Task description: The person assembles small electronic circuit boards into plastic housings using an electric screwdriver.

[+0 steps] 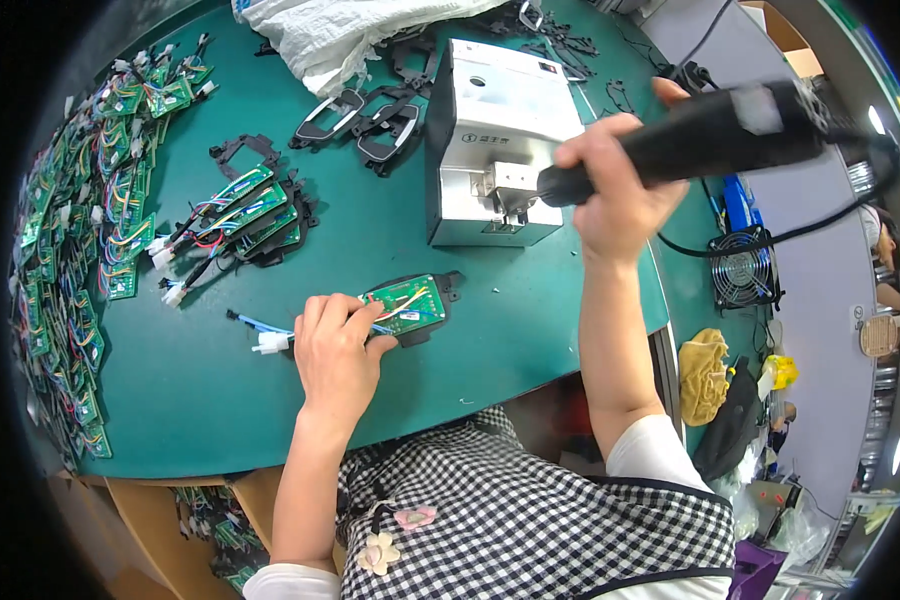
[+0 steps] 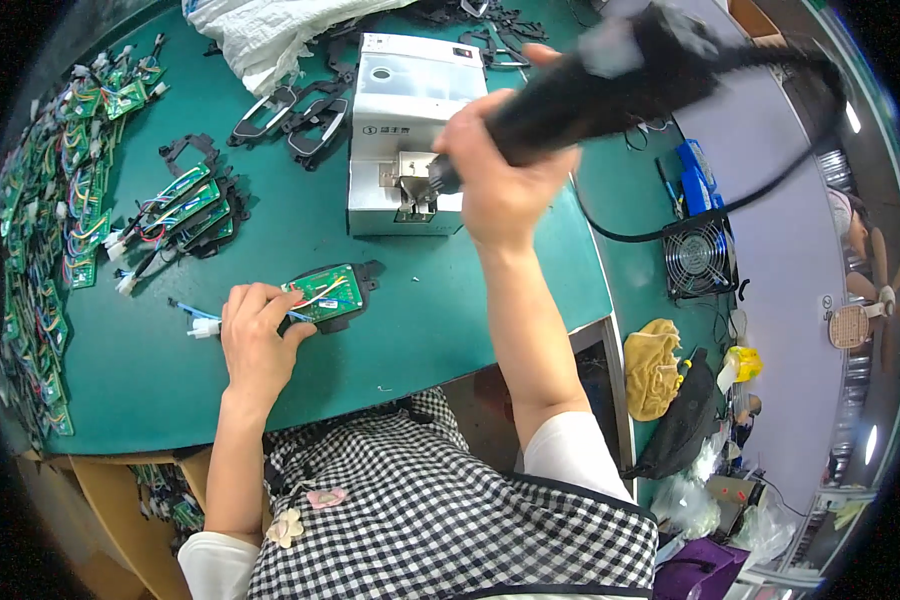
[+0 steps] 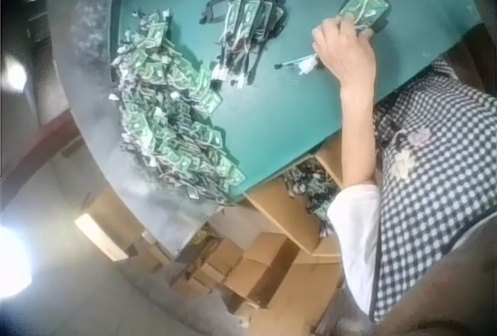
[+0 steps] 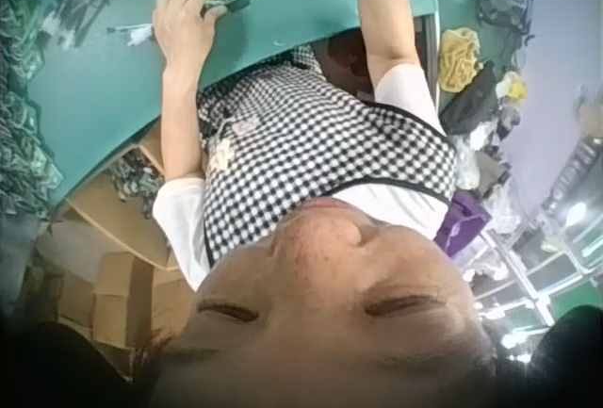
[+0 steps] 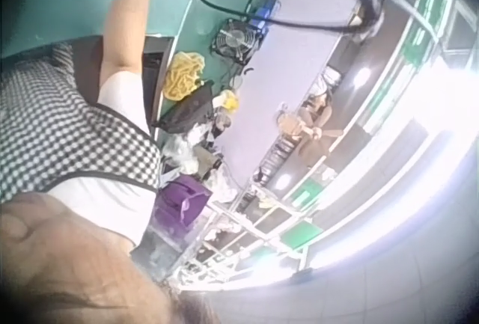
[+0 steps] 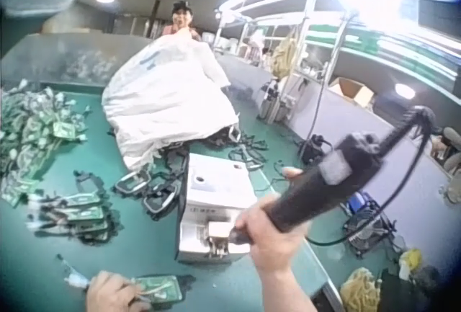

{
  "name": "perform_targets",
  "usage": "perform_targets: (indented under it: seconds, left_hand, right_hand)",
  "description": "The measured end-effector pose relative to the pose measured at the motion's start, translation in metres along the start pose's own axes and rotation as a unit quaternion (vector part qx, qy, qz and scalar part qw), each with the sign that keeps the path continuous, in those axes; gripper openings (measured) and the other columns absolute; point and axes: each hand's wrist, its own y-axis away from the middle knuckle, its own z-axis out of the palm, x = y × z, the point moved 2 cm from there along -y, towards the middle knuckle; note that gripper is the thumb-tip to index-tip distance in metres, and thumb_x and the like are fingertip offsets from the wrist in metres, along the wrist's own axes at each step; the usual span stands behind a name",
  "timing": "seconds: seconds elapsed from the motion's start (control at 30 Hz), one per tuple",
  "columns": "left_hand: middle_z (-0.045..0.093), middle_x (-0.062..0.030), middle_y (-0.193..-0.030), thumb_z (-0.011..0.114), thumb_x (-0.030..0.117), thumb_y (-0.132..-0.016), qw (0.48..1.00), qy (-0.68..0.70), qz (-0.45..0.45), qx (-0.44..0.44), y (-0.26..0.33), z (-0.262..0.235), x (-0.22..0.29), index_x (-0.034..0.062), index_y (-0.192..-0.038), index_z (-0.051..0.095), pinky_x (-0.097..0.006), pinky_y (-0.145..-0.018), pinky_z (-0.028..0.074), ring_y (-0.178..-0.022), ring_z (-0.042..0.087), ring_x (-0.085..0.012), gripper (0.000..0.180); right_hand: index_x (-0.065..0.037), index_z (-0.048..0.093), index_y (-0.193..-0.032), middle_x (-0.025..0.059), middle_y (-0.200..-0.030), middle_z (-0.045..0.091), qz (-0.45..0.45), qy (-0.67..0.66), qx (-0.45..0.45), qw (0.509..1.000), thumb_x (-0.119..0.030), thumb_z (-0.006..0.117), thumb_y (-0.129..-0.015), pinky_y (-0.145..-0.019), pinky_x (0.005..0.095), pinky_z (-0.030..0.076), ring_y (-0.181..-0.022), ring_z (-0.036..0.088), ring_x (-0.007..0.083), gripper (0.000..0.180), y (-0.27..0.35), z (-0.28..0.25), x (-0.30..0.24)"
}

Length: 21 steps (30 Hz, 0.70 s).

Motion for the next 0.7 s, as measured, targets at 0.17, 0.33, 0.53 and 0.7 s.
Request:
perform_targets:
  seconds: [0.17,0.33,0.53,0.7]
  left_hand:
    - [0.057,-0.004,-0.09,0.076,0.004,-0.053,0.999,0.03,0.003,0.026,0.007,0.003,-0.006,0.0046,-0.088,0.065,-0.036,-0.074,0.044,-0.089,0.052,-0.0232,0.037]
    - [0.055,-0.01,-0.096,0.074,0.001,-0.055,0.997,0.076,0.001,0.029,0.01,0.006,-0.009,0.0045,-0.09,0.065,-0.038,-0.076,0.045,-0.091,0.051,-0.0293,0.037]
    - [0.054,-0.0106,-0.102,0.075,0.004,-0.054,0.993,0.103,-0.002,0.05,0.011,0.006,-0.014,0.0074,-0.088,0.067,-0.039,-0.079,0.043,-0.093,0.051,-0.0295,0.034]
    - [0.055,-0.0098,-0.099,0.075,0.005,-0.054,0.992,0.12,-0.019,0.031,0.01,0.008,-0.017,0.0065,-0.086,0.067,-0.038,-0.077,0.042,-0.091,0.052,-0.0283,0.033]
  right_hand:
    - [0.005,0.028,-0.126,0.0079,-0.06,0.054,0.106,0.07,-0.047,0.991,0.003,0.057,-0.072,-0.055,0.0291,0.047,-0.051,0.055,0.0167,0.061,0.01,0.015,0.004]
    - [0.003,0.016,-0.132,0.0084,-0.065,0.056,0.126,-0.104,-0.003,0.987,0.004,0.057,-0.073,-0.056,0.0291,0.049,-0.054,0.056,0.0162,0.073,0.049,0.032,-0.008]
    - [-0.001,0.011,-0.136,0.0101,-0.065,0.054,0.216,-0.093,-0.088,0.968,0.002,0.055,-0.074,-0.058,0.0329,0.05,-0.054,0.055,0.0175,0.076,0.076,0.096,0.015]
    - [0.003,0.018,-0.131,0.0082,-0.065,0.055,0.234,-0.027,-0.136,0.962,0.006,0.054,-0.07,-0.056,0.0277,0.048,-0.056,0.056,0.0152,0.07,0.084,0.104,0.034]
